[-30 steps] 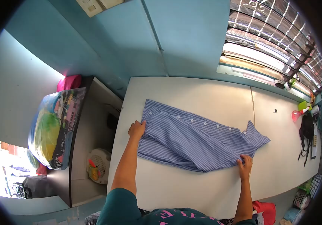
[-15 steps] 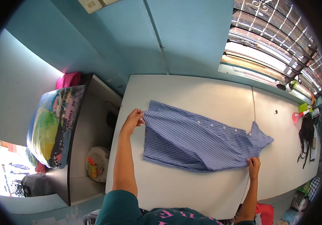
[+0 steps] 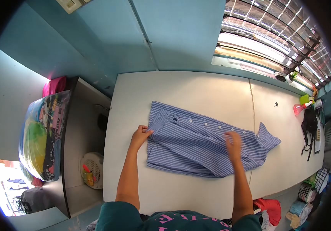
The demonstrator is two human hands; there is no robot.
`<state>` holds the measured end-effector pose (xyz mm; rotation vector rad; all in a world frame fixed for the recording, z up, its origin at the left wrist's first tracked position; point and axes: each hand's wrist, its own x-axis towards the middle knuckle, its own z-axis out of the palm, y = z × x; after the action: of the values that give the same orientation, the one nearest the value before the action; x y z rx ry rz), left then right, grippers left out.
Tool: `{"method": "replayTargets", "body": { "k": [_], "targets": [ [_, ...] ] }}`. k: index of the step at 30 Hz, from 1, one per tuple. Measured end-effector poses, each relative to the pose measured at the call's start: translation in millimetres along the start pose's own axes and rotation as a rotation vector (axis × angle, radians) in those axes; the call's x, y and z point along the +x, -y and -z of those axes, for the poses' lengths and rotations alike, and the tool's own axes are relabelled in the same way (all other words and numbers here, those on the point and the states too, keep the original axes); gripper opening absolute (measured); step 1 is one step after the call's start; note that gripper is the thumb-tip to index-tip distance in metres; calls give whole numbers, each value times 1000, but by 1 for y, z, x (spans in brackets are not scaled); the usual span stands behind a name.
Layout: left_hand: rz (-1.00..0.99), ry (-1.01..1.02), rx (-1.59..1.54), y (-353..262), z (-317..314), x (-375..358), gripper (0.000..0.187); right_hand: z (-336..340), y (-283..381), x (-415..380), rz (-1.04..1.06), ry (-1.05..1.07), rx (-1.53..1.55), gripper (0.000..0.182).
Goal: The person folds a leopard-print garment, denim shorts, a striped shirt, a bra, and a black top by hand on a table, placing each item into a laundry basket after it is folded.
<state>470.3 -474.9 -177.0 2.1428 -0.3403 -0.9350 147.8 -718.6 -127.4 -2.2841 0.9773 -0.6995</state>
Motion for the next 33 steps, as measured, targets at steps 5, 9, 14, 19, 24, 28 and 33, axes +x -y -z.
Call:
{"method": "replayTargets", "body": {
  "k": [5, 9, 14, 19, 24, 28, 33],
  "targets": [
    [-52, -79, 334, -22, 3, -14, 36, -95, 111, 57, -188, 633, 83, 46],
    [-191, 0, -66, -39, 10, -20, 20, -159, 124, 80, -242, 792, 333, 51],
    [-243, 43, -216, -52, 20, -27, 14, -176, 123, 97, -360, 952, 702, 54],
    [-310, 112, -479, -57, 20, -29, 10, -164, 142, 102, -352, 1014, 603, 66],
    [-473, 38, -320, -58, 20, -26, 13, -160, 146, 106, -256, 1098, 716, 48],
    [-468, -474, -114, -74, 10, -34, 28, -164, 147, 112, -248, 960, 837, 31],
    [71, -67, -768, -74, -11, -37, 50, -142, 156, 113, -268, 901, 917, 30]
  ]
}}
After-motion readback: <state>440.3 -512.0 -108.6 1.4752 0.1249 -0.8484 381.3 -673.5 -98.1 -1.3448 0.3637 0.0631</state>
